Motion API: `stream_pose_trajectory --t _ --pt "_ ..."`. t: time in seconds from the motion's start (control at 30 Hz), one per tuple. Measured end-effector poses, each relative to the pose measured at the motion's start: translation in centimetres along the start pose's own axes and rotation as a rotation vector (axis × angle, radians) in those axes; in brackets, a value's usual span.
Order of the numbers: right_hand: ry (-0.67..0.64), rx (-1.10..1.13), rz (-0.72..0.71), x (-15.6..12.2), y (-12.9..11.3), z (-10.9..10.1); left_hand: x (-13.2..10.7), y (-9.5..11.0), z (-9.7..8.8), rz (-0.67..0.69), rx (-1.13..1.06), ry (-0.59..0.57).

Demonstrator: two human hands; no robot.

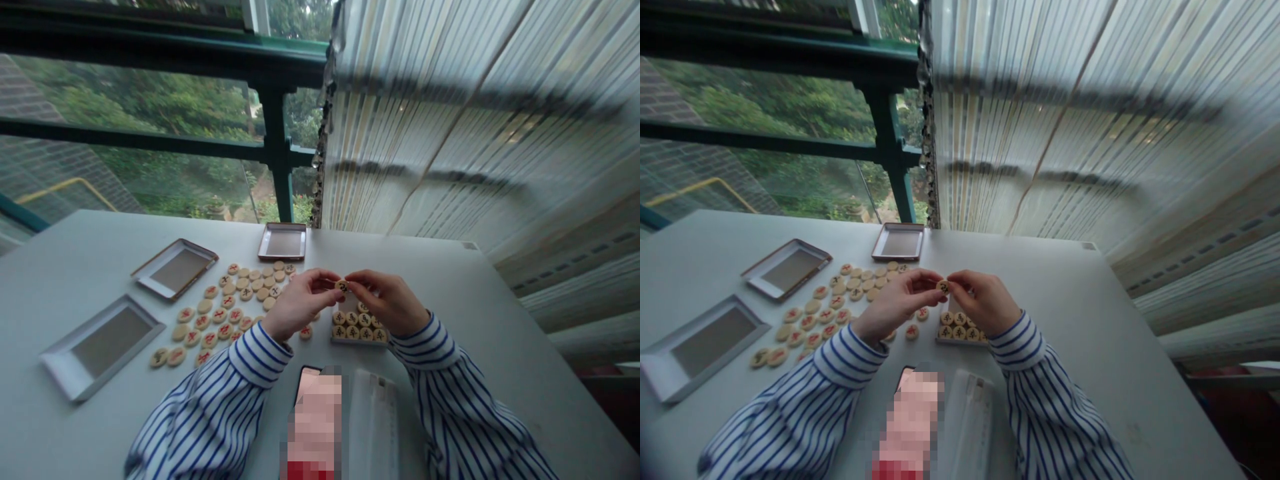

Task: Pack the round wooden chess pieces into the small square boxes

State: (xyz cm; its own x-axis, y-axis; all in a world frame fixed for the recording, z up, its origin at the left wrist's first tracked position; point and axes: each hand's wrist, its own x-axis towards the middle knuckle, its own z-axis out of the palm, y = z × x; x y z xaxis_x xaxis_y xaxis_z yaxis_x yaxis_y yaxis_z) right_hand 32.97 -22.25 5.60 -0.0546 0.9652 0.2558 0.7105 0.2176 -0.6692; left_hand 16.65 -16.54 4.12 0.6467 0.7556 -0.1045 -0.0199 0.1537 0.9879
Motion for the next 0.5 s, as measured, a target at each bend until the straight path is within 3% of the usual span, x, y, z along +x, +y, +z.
stream_pose_trajectory --t 0.5 --pt "-0.007 0.144 0.047 -0.02 0.46 0.51 -0.11 -0.25 -0.47 -0.022 0.018 -0.048"
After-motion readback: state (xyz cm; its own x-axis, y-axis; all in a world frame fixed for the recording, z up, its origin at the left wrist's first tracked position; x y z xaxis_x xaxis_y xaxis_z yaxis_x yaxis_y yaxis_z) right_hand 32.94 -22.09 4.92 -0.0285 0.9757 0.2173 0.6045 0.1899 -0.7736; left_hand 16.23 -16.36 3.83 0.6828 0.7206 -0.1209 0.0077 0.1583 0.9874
